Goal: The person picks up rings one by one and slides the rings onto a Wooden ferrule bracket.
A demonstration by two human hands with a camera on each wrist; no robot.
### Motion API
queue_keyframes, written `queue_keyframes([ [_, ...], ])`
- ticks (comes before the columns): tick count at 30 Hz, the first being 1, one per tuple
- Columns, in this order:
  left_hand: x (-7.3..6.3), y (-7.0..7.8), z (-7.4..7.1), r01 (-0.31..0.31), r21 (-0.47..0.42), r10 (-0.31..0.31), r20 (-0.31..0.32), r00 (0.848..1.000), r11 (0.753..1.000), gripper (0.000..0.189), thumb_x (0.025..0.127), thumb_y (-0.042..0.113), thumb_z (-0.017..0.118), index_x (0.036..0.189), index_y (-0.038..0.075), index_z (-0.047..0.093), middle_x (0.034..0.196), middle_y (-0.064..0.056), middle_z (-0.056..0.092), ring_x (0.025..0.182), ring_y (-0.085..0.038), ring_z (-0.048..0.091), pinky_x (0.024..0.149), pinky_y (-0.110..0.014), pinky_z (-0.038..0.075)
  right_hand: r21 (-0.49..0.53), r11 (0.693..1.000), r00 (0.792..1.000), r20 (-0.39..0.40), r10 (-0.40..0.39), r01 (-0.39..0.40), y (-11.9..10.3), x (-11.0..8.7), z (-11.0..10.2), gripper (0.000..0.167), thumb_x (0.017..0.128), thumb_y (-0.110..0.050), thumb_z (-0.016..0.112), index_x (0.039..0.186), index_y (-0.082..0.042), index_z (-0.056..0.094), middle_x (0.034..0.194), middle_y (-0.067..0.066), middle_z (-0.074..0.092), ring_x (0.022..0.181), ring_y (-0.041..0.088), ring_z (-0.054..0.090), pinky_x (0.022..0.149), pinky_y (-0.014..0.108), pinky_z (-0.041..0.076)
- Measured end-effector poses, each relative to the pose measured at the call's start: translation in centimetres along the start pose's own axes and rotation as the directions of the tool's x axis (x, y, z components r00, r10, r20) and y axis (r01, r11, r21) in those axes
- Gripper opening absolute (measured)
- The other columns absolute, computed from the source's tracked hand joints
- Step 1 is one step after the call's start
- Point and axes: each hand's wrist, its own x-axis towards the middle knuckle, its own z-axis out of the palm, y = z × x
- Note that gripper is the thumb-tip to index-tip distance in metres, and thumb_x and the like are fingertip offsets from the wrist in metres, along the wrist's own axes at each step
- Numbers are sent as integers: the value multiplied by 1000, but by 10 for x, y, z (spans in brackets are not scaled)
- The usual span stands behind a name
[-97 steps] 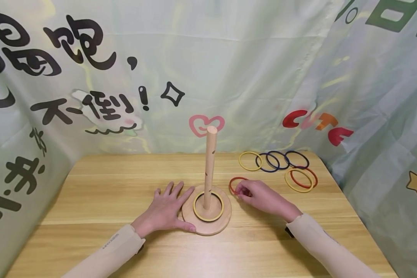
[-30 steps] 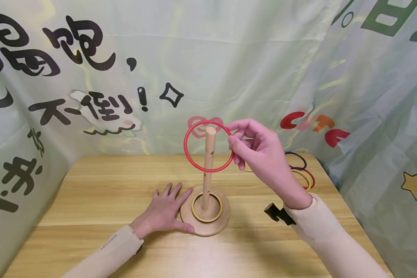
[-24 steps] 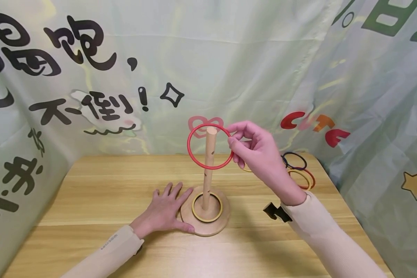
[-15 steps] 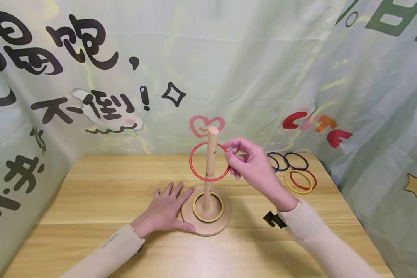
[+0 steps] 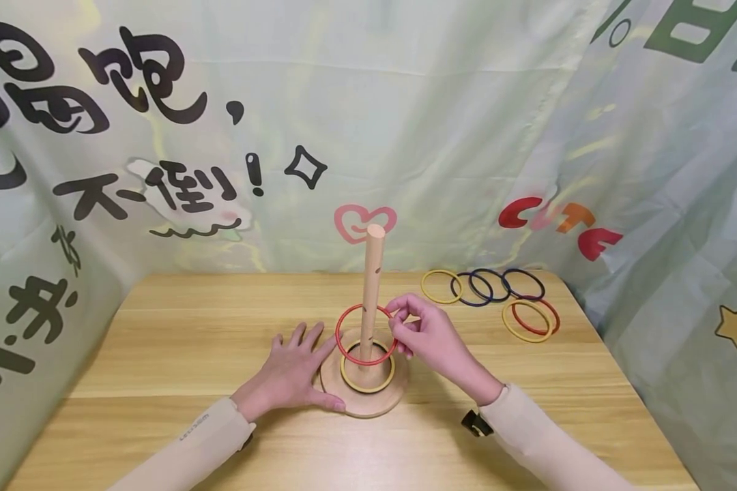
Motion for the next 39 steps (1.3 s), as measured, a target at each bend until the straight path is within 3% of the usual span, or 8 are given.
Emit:
queue_keyframes([
  [5, 1, 0, 1, 4, -2, -4, 2, 1000, 1000, 132, 73, 97, 68, 172, 17, 37, 171, -30, 31, 151, -62, 31, 104, -87, 32, -6, 1000, 1000, 18, 25, -25, 15, -4, 4, 15, 103, 3, 63, 118, 0, 67, 91, 11, 61, 60, 37, 64, 51, 32, 53],
  [13, 1, 0, 2, -15, -13, 15, -41, 999, 1000, 132, 71, 96, 71, 172, 18, 37, 169, -31, 34, 149, -64, 33, 102, -87, 33, -76, 996, 996, 76, 54, -48, 38, -7, 11, 18, 100, 6, 62, 118, 6, 65, 88, 8, 60, 59, 25, 66, 51, 37, 56],
  [19, 1, 0, 2, -7, -15, 7, -27, 1000, 1000, 132, 71, 95, 72, 173, 18, 37, 170, -30, 34, 150, -63, 33, 102, -87, 33, -105, 993, 993, 97, 65, -55, 49, -6, 14, 17, 100, 7, 63, 116, 4, 67, 85, 7, 61, 63, 34, 68, 52, 37, 57],
  [29, 1, -5, 7, -16, -17, 15, -47, 999, 1000, 133, 70, 100, 66, 173, 21, 35, 170, -29, 35, 150, -63, 34, 101, -87, 34, -164, 985, 987, 135, 83, -60, 57, -6, 16, 13, 100, 5, 64, 112, 2, 68, 82, 6, 61, 61, 17, 66, 55, 39, 60],
  [34, 0, -1, 2, -12, -10, 12, -32, 999, 1000, 131, 71, 96, 71, 172, 20, 37, 169, -29, 35, 149, -63, 35, 101, -86, 34, -179, 981, 987, 124, 102, -79, 56, -8, 9, 10, 101, -1, 69, 112, 0, 69, 84, 5, 61, 62, 17, 66, 57, 37, 60],
  [39, 0, -2, 2, -11, 5, 12, -27, 1000, 1000, 132, 72, 98, 68, 173, 20, 36, 169, -29, 35, 149, -62, 36, 101, -86, 36, -222, 971, 993, 59, 104, -89, 59, -6, -13, 14, 103, -4, 71, 116, 1, 69, 86, 5, 62, 63, 16, 63, 56, 27, 53],
])
